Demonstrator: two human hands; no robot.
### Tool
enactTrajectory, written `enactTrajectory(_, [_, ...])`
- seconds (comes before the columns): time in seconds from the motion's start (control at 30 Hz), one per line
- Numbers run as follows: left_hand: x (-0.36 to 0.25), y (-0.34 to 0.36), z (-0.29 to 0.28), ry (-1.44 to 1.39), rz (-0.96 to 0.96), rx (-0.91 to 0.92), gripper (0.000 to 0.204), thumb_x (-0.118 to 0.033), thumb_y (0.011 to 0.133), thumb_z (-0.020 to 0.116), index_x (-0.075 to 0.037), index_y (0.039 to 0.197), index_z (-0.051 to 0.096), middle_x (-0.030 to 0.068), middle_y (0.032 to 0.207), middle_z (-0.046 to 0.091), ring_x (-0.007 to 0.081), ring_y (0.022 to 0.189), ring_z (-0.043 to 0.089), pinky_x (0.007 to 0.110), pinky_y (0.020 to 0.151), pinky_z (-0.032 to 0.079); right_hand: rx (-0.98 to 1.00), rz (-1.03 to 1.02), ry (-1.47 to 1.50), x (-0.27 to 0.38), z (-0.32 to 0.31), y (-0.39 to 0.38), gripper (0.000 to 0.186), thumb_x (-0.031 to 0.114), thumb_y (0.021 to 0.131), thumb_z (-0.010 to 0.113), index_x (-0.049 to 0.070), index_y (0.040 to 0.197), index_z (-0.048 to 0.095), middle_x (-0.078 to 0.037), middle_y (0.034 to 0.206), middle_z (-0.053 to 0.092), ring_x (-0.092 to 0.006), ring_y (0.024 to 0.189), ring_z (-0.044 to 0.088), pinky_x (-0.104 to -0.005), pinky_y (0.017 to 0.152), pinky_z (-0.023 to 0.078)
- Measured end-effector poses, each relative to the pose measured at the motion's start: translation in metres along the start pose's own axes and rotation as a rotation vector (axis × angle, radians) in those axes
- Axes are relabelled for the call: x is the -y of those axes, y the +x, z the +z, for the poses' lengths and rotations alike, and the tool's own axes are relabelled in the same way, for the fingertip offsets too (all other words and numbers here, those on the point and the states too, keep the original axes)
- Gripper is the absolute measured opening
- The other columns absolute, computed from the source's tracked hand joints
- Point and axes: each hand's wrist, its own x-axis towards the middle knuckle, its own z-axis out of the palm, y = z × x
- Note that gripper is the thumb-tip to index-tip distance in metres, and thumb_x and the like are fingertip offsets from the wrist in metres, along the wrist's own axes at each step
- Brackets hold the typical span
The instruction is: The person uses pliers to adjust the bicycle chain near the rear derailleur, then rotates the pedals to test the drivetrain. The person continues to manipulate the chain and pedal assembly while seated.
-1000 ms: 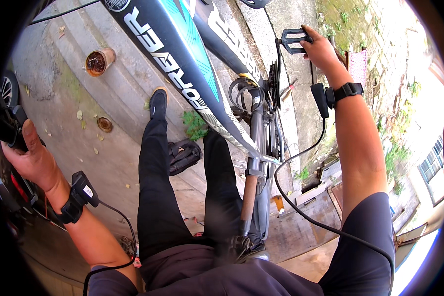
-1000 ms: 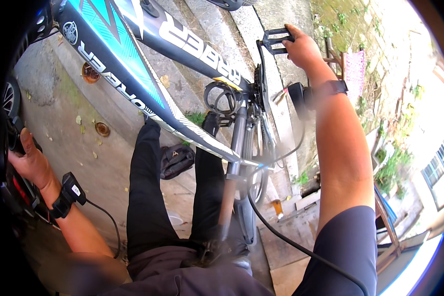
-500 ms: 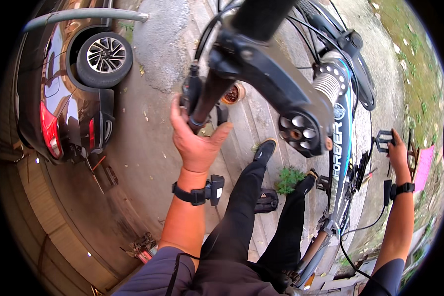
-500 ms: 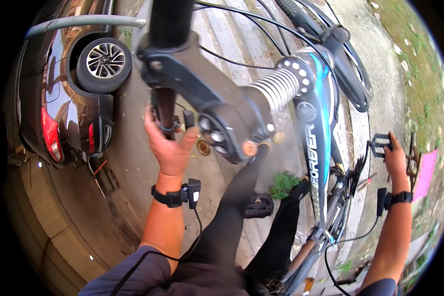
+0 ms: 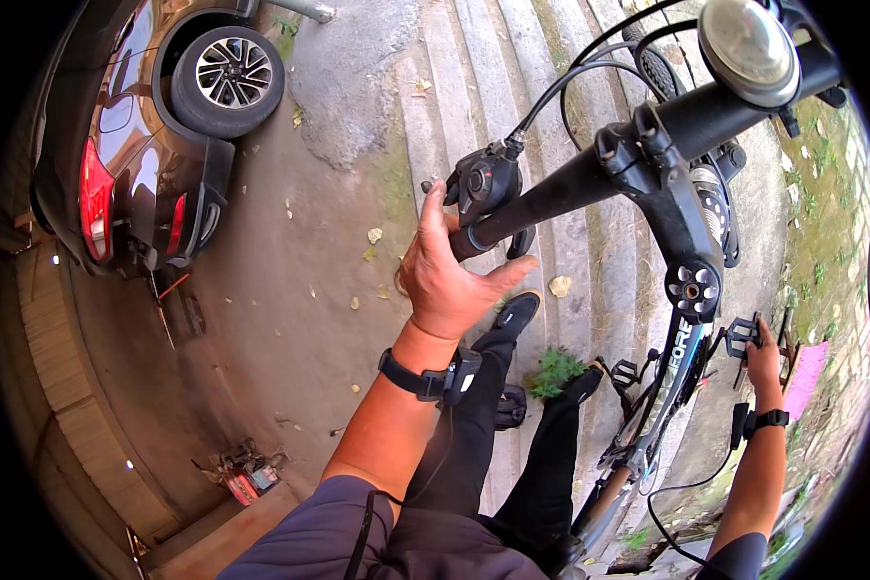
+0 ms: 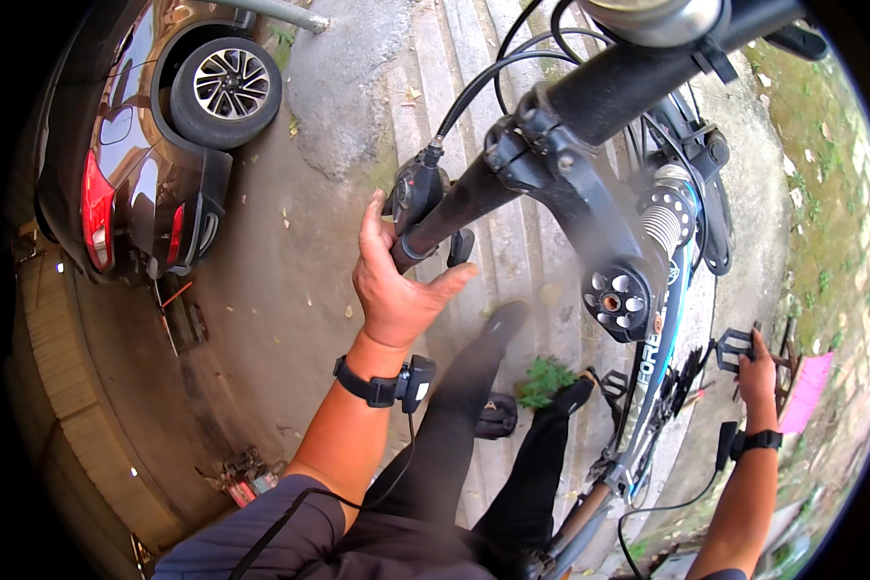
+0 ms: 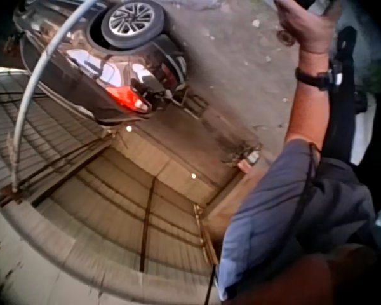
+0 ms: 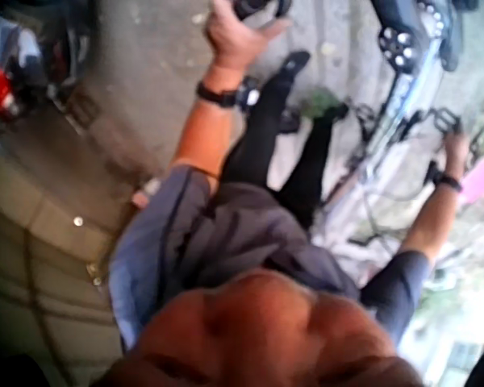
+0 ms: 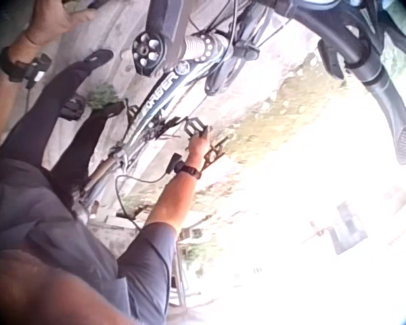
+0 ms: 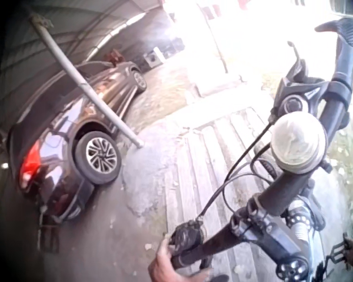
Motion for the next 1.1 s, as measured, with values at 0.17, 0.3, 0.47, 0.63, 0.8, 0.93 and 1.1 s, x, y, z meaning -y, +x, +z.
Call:
enactTrajectory(0.17, [0.004, 0.003, 0.002, -0.02, 0.068, -0.048, 0.12, -0.061, 0.067, 0.091, 0.006, 0.148, 0.034, 0.016, 0.099, 0.071, 0.0287, 0.09, 0.073, 0.037, 0.078, 0.057, 0.008, 0.025, -0.01, 0.008, -0.002, -0.014, 0.067, -0.002, 0.091, 0.061, 0.017, 0.154, 0.047, -0.013, 0.104, 0.072, -0.0172, 0.06, 0.066, -0.0327, 0.05, 0.056])
enactTrajectory(0.3, [0.002, 0.004, 0.003, -0.034, 0.073, -0.068, 0.119, -0.061, 0.066, 0.091, 0.005, 0.148, 0.036, 0.0151, 0.097, 0.071, 0.0286, 0.088, 0.073, 0.037, 0.078, 0.057, -0.001, 0.022, -0.027, 0.004, -0.004, -0.018, 0.067, -0.002, 0.091, 0.063, 0.018, 0.154, 0.048, -0.013, 0.104, 0.072, -0.0174, 0.065, 0.068, -0.0332, 0.052, 0.058])
enactTrajectory(0.47, [0.002, 0.002, 0.002, -0.108, 0.057, -0.057, 0.111, -0.062, 0.072, 0.087, 0.004, 0.146, 0.038, 0.0131, 0.094, 0.07, 0.0253, 0.085, 0.072, 0.035, 0.077, 0.055, 0.01, 0.032, -0.029, 0.012, -0.004, -0.023, 0.067, -0.002, 0.091, 0.063, 0.018, 0.154, 0.048, -0.011, 0.1, 0.071, -0.0159, 0.062, 0.066, -0.0322, 0.051, 0.056])
enactTrajectory(0.63, [0.008, 0.001, 0.003, -0.186, 0.018, -0.069, 0.098, -0.063, 0.081, 0.079, 0.004, 0.143, 0.043, 0.0115, 0.094, 0.07, 0.0286, 0.084, 0.071, 0.038, 0.076, 0.056, -0.005, 0.027, -0.032, 0.013, -0.005, -0.025, 0.067, -0.002, 0.091, 0.063, 0.017, 0.154, 0.048, -0.01, 0.097, 0.071, -0.0147, 0.059, 0.064, -0.0314, 0.05, 0.055])
enactTrajectory(0.8, [0.008, 0.0, 0.004, -0.227, -0.012, -0.059, 0.098, -0.062, 0.081, 0.08, 0.004, 0.142, 0.041, 0.0112, 0.092, 0.069, 0.0281, 0.083, 0.071, 0.038, 0.075, 0.056, -0.002, 0.012, -0.04, 0.013, -0.005, -0.024, 0.066, -0.002, 0.091, 0.063, 0.016, 0.153, 0.048, -0.01, 0.095, 0.07, -0.0145, 0.058, 0.063, -0.0312, 0.05, 0.054])
enactTrajectory(0.93, [0.008, -0.002, 0.002, -0.189, 0.037, -0.031, 0.109, -0.065, 0.076, 0.083, 0.005, 0.144, 0.036, 0.0115, 0.094, 0.068, 0.0202, 0.086, 0.069, 0.031, 0.08, 0.055, 0.004, 0.008, -0.012, 0.016, -0.003, -0.024, 0.066, -0.002, 0.092, 0.062, 0.016, 0.153, 0.048, -0.01, 0.093, 0.07, -0.0143, 0.058, 0.063, -0.031, 0.05, 0.054])
enactTrajectory(1.1, [0.002, 0.0, 0.005, -0.103, -0.011, -0.063, 0.117, -0.067, 0.065, 0.089, 0.003, 0.144, 0.039, 0.0107, 0.092, 0.069, 0.0239, 0.08, 0.07, 0.035, 0.072, 0.056, 0.007, -0.005, -0.037, 0.013, -0.006, -0.026, 0.066, -0.001, 0.091, 0.062, 0.014, 0.153, 0.048, -0.011, 0.09, 0.069, -0.0148, 0.058, 0.063, -0.0317, 0.05, 0.054])
